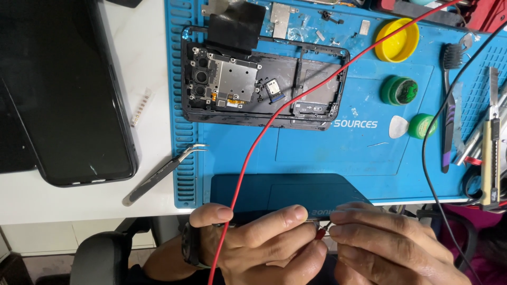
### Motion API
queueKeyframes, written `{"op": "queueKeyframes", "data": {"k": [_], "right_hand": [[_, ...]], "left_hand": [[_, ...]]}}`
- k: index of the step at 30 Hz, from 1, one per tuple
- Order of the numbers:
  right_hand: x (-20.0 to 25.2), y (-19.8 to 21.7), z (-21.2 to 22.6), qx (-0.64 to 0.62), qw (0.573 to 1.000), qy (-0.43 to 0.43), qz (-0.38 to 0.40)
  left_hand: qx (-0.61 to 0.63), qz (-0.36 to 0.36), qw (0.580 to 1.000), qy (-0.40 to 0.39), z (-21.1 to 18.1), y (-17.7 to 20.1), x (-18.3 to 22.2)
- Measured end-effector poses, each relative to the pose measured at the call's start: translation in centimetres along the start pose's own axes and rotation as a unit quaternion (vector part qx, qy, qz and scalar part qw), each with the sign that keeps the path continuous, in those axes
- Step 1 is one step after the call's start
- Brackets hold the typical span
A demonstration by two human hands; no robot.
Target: The person uses a multimeter with red and black probes to test the internal components of a disassembled smartphone. They then use a screwdriver to work on the device's charging port area.
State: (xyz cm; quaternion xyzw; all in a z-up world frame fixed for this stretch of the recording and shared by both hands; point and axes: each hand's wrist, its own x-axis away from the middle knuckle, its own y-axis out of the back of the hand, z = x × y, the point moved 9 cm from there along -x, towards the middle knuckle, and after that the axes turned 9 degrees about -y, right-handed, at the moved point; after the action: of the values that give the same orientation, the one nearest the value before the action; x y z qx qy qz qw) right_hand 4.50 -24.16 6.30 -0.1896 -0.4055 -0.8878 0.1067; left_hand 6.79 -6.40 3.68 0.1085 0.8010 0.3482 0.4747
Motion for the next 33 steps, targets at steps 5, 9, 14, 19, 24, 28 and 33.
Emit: {"op": "queueKeyframes", "data": {"k": [5, 9, 14, 19, 24, 28, 33], "right_hand": [[-0.4, 0.1, 2.6, 0.016, 0.986, 0.129, -0.1], [-0.3, 0.3, 2.4, 0.004, 0.979, 0.159, -0.13], [-0.2, 0.0, 2.4, -0.04, 0.958, 0.213, -0.189], [0.1, 0.8, 3.2, -0.075, 0.929, 0.251, -0.262], [-0.6, 1.1, 4.5, -0.129, 0.942, 0.177, -0.254], [-0.7, 0.7, 4.5, -0.142, 0.933, 0.187, -0.274], [-0.3, 0.9, 4.6, -0.118, 0.928, 0.17, -0.311]], "left_hand": [[0.008, -0.007, 1.0, -0.009, 0.1, 0.1, 0.0], [0.015, -0.043, 0.999, -0.001, 0.2, 0.4, -0.4], [0.01, -0.038, 0.999, -0.004, 0.1, 0.9, -0.9], [0.018, -0.009, 1.0, -0.001, -0.5, 1.0, -0.7], [-0.012, 0.013, 0.994, 0.105, -0.9, -0.2, 0.0], [-0.013, -0.009, 0.994, 0.104, -0.6, 0.2, -0.2], [0.041, 0.033, 0.996, 0.078, -0.8, 0.5, -0.3]]}}
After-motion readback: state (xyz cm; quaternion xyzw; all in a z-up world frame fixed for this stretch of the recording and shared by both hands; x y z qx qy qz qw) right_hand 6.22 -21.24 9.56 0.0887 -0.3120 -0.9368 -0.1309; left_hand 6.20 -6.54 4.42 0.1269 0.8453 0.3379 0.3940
